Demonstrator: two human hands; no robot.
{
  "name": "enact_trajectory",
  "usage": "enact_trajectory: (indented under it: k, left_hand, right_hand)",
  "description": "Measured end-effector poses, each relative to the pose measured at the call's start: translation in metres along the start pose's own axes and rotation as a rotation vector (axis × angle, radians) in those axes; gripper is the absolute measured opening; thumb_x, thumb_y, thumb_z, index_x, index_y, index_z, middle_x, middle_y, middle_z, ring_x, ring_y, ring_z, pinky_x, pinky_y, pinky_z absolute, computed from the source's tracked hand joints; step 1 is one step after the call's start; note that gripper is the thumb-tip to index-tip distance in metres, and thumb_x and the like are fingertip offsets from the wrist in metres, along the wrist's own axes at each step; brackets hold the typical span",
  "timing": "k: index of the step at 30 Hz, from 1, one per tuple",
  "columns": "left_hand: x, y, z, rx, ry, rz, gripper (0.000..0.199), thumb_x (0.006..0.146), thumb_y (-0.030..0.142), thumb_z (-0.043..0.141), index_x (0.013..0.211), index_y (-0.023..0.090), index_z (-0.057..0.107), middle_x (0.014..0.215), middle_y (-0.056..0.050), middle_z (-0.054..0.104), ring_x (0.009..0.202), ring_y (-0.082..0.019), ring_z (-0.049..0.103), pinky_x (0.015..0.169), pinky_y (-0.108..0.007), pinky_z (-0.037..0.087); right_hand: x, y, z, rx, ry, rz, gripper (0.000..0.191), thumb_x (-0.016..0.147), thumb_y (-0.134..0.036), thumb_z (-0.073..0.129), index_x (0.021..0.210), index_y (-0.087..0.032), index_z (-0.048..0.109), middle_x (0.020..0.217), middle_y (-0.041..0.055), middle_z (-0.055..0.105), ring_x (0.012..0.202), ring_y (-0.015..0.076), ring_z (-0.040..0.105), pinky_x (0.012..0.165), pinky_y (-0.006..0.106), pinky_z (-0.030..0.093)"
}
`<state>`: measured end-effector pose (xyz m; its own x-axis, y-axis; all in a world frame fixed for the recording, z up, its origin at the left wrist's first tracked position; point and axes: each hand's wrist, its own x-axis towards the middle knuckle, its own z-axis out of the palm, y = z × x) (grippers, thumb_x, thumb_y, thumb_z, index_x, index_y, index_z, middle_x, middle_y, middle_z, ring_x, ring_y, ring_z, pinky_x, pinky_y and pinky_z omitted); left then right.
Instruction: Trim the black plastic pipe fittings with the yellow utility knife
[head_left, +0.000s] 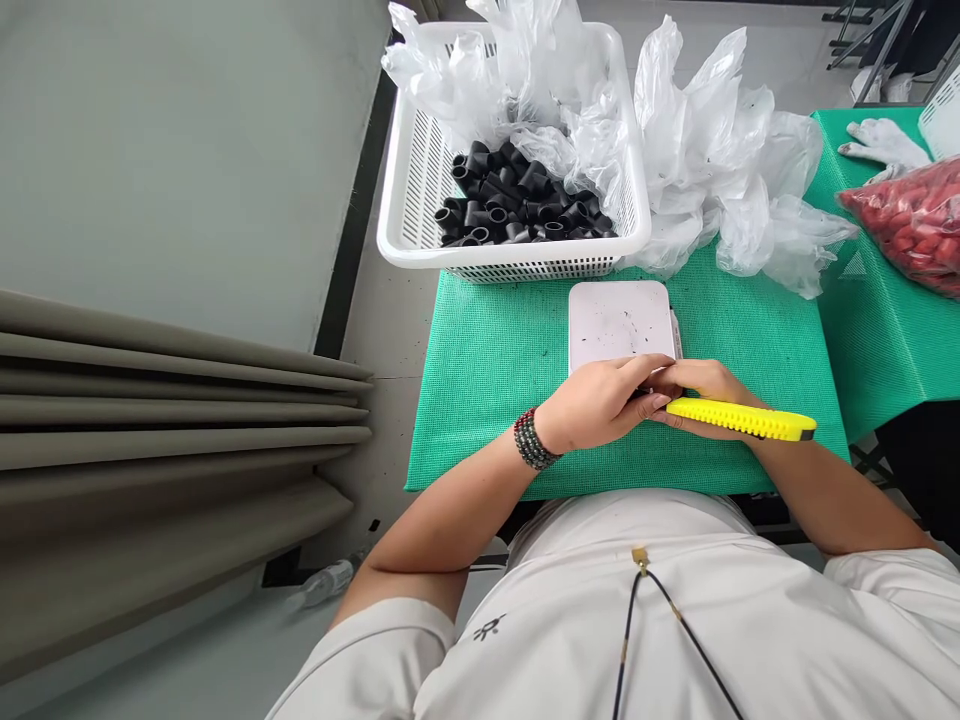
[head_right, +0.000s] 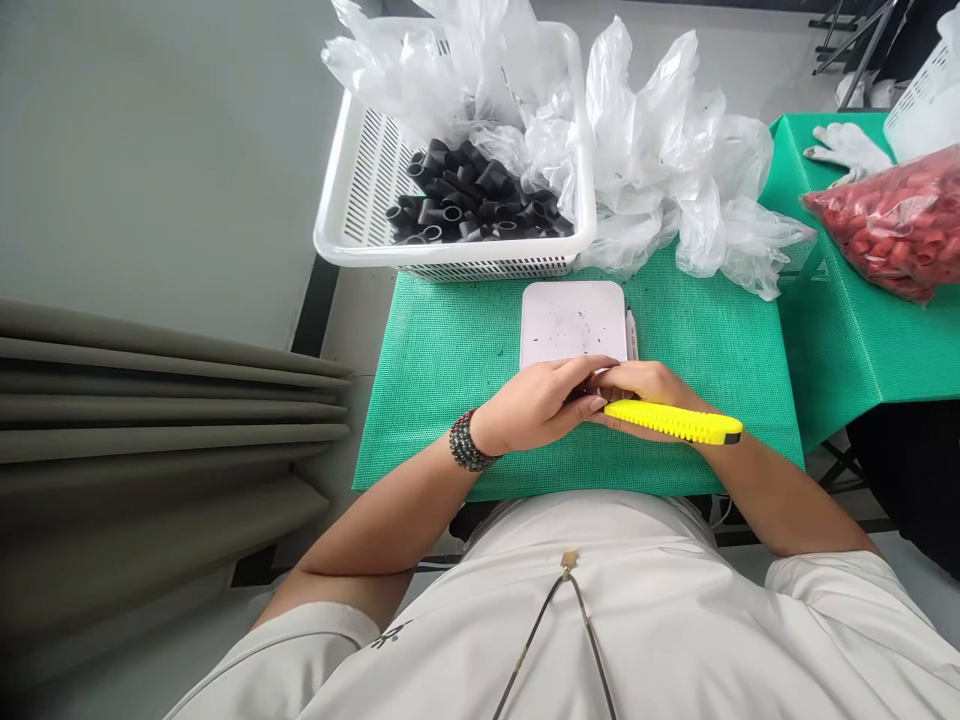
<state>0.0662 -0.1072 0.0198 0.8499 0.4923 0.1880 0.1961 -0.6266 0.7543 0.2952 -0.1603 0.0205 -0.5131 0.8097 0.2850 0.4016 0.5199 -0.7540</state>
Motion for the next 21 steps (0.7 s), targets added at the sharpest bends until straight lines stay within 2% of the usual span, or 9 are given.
enact_trajectory:
  k: [15, 21]
  left_hand:
    - [-0.0002, 0.0024, -0.0031, -0.079, -0.003, -0.027, 0.043, 0.112, 0.043, 0.051, 0.144, 0.015, 0.056, 0.110, -0.011, 0.080, 0.097, -0.022, 0.078, 0.082, -0.031, 0.057]
    - [-0.0007, 0.0018, -0.0030, -0.152, 0.004, -0.048, 0.043, 0.110, 0.040, 0.055, 0.146, 0.017, 0.055, 0.118, -0.011, 0.081, 0.099, -0.021, 0.078, 0.084, -0.030, 0.057]
  right_hand:
    - [-0.0017, -0.0006, 0.0000, 0.082, -0.008, 0.117, 0.025, 0.099, -0.044, 0.077, 0.104, -0.020, 0.077, 0.085, 0.0033, 0.078, 0.069, 0.0158, 0.068, 0.064, 0.027, 0.055]
    - [-0.0026, -0.0004, 0.0019, 0.143, 0.038, 0.154, 0.032, 0.095, -0.047, 0.081, 0.110, -0.019, 0.080, 0.086, 0.0038, 0.080, 0.067, 0.0155, 0.069, 0.063, 0.027, 0.056]
